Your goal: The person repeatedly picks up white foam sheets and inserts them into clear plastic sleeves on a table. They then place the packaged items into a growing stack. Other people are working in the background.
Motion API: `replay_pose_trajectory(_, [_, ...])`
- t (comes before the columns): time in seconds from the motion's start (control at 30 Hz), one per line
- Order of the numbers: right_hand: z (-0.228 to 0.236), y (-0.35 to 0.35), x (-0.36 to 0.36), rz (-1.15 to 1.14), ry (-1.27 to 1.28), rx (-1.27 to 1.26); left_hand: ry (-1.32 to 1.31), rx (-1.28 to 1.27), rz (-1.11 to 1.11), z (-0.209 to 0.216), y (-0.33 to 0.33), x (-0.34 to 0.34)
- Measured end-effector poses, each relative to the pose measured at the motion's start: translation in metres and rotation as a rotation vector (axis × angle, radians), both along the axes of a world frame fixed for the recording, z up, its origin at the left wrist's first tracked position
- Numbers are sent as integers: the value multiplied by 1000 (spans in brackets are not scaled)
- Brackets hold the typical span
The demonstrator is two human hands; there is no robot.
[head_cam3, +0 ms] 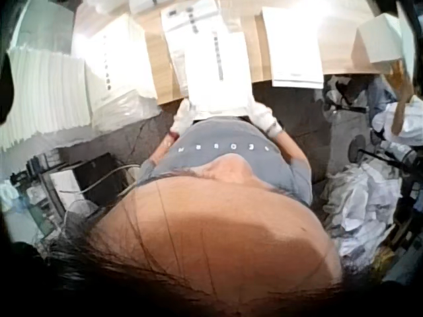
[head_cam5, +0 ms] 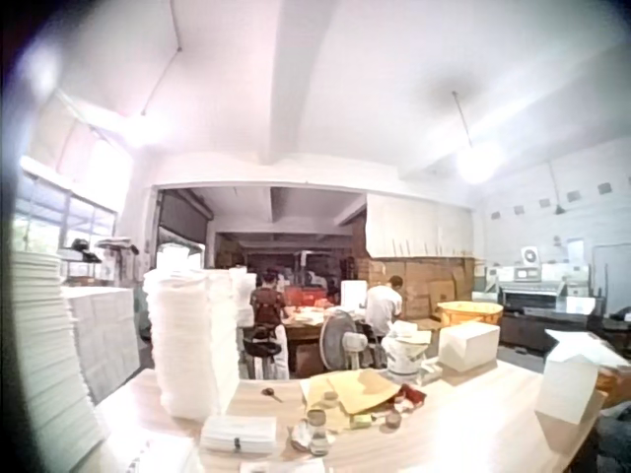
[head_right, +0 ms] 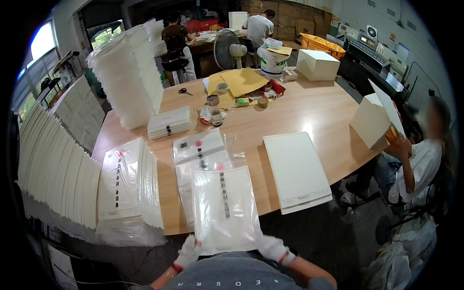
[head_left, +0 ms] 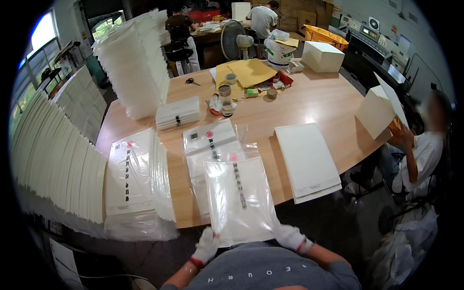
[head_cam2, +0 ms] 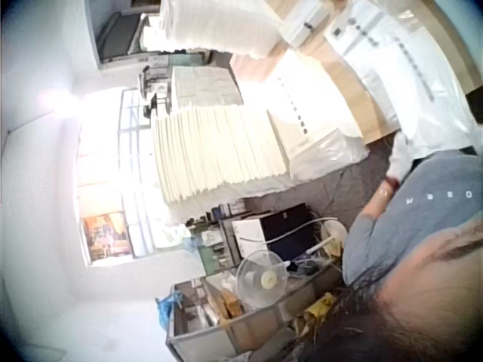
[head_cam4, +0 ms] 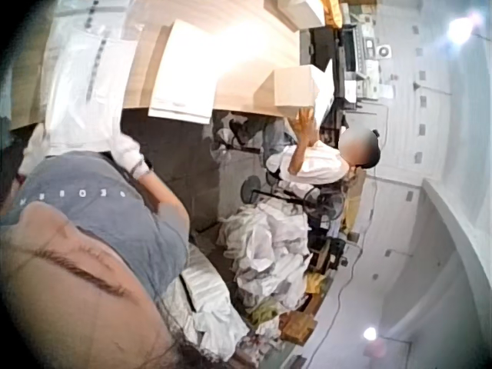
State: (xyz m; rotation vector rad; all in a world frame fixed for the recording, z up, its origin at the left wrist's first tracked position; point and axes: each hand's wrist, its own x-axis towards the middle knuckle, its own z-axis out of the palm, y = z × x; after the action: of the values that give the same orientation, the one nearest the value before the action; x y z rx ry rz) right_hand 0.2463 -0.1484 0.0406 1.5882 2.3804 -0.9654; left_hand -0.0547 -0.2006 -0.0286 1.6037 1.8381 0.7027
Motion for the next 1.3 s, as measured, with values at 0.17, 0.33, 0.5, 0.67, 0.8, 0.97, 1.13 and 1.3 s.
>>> replay_pose_trajectory(0.17, [-53,-35,8,39,174,167,-187,20,-208,-20,-36,-15])
replay_pose_trajectory(0.33, [-53,-39,31,-58,552,113,-538,-125,184,21,-29,-9])
replay_pose_trajectory(0.5, [-134,-29,40,-894,1697,-798,-239,378,-269,62,-7,-7])
replay_pose_trajectory(0.67, [-55,4,-96,-662,1316,-421,-274,787,-269,158,2,-36])
replay_pose_trajectory(0.8, [6,42,-207,-468,1492,-777,-97,992,697,127,-29,-111])
replay_pose_trajectory(0.97, [20,37,-322,34,1110,-833,-479,1059,852,91,-6,-277])
replay_pose_trajectory(1.13, [3,19,-347,10,1003,-600,-885,817,1117,5,-39,-348])
replay_pose_trajectory(1.3, [-54,21,-239,-102,952,-650,-305,141,964,-77,-71,-241])
